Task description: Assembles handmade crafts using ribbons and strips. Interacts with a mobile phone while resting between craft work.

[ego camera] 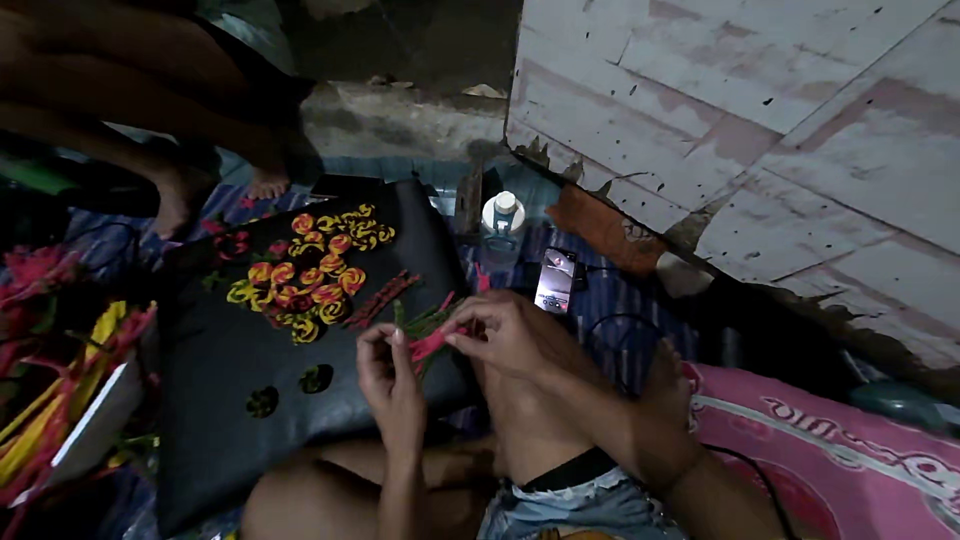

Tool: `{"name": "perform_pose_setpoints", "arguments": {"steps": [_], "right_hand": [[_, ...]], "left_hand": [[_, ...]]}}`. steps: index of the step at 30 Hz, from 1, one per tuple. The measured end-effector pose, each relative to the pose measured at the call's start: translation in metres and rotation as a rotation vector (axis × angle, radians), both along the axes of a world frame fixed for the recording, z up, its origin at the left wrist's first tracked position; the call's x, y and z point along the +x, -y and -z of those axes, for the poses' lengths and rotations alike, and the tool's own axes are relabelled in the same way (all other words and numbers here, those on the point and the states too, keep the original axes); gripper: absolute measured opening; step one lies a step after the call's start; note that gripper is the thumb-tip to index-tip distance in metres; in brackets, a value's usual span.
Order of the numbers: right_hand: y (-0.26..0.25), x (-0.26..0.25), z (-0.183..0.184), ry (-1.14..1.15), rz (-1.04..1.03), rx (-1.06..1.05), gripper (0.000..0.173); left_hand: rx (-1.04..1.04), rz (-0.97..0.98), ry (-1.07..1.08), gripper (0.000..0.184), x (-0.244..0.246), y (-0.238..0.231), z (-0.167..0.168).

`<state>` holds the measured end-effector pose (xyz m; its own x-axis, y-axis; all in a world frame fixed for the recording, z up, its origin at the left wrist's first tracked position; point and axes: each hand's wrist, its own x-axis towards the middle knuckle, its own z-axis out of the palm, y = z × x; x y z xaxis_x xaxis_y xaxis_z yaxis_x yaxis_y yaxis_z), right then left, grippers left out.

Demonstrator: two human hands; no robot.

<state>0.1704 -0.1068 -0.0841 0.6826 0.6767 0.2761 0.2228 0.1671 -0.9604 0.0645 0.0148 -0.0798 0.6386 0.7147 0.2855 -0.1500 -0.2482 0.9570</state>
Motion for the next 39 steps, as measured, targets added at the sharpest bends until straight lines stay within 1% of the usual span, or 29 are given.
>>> {"name": "perform_pose_setpoints", "arguments": {"steps": [2, 4, 5, 7, 8, 9, 11, 14, 16, 18, 19, 22, 25, 33, 36, 38, 39], "right_hand": [[0.002, -0.021, -0.010, -0.094, 0.025, 0.156, 0.012], [-0.001, -0.038, -0.013, -0.183, 0.107, 0.271, 0.011], [-0.004, -0.044, -0.013, -0.187, 0.154, 0.303, 0.011], [-0.007, -0.047, -0.009, -0.144, 0.197, 0.337, 0.011], [-0.007, -0.046, -0.007, -0.131, 0.196, 0.340, 0.012], [-0.006, -0.045, -0.007, -0.130, 0.194, 0.332, 0.012], [-0.002, -0.045, -0.010, -0.152, 0.205, 0.299, 0.011], [0.006, -0.041, -0.019, -0.143, 0.223, 0.212, 0.014], [0.010, -0.038, -0.022, -0.140, 0.187, 0.161, 0.017], [0.010, -0.039, -0.023, -0.211, 0.122, 0.157, 0.022], [0.010, -0.040, -0.025, -0.256, 0.105, 0.149, 0.022], [0.010, -0.045, -0.028, -0.356, 0.083, 0.132, 0.013], [0.009, -0.046, -0.022, -0.369, 0.072, 0.145, 0.012], [0.012, -0.046, -0.023, -0.311, 0.065, 0.124, 0.014], [0.012, -0.046, -0.024, -0.310, 0.060, 0.125, 0.011], [0.012, -0.045, -0.023, -0.299, 0.059, 0.112, 0.009], [0.012, -0.045, -0.023, -0.286, 0.058, 0.105, 0.008]], "left_hand": [[-0.081, 0.044, 0.027, 0.014, -0.016, 0.019, -0.006], [-0.098, 0.101, 0.038, 0.016, -0.028, 0.034, -0.003], [-0.125, 0.138, 0.028, 0.017, -0.033, 0.040, -0.002], [-0.249, 0.179, -0.011, 0.023, -0.039, 0.045, -0.003], [-0.310, 0.165, -0.024, 0.027, -0.040, 0.044, -0.005], [-0.341, 0.142, -0.022, 0.028, -0.041, 0.042, -0.007], [-0.364, 0.097, 0.009, 0.025, -0.041, 0.038, -0.009], [-0.282, 0.056, 0.024, 0.019, -0.041, 0.033, -0.007], [-0.221, 0.045, 0.049, 0.017, -0.041, 0.033, -0.006], [-0.204, 0.047, 0.063, 0.017, -0.041, 0.034, -0.009], [-0.228, 0.055, 0.072, 0.016, -0.042, 0.036, -0.011], [-0.331, 0.064, 0.105, 0.015, -0.041, 0.042, -0.015], [-0.362, 0.035, 0.107, 0.011, -0.042, 0.045, -0.018], [-0.282, 0.014, 0.096, 0.009, -0.043, 0.046, -0.014], [-0.257, 0.010, 0.087, 0.009, -0.043, 0.046, -0.014], [-0.179, 0.013, 0.083, 0.008, -0.044, 0.046, -0.012], [-0.094, 0.010, 0.077, 0.009, -0.045, 0.044, -0.011]]}}
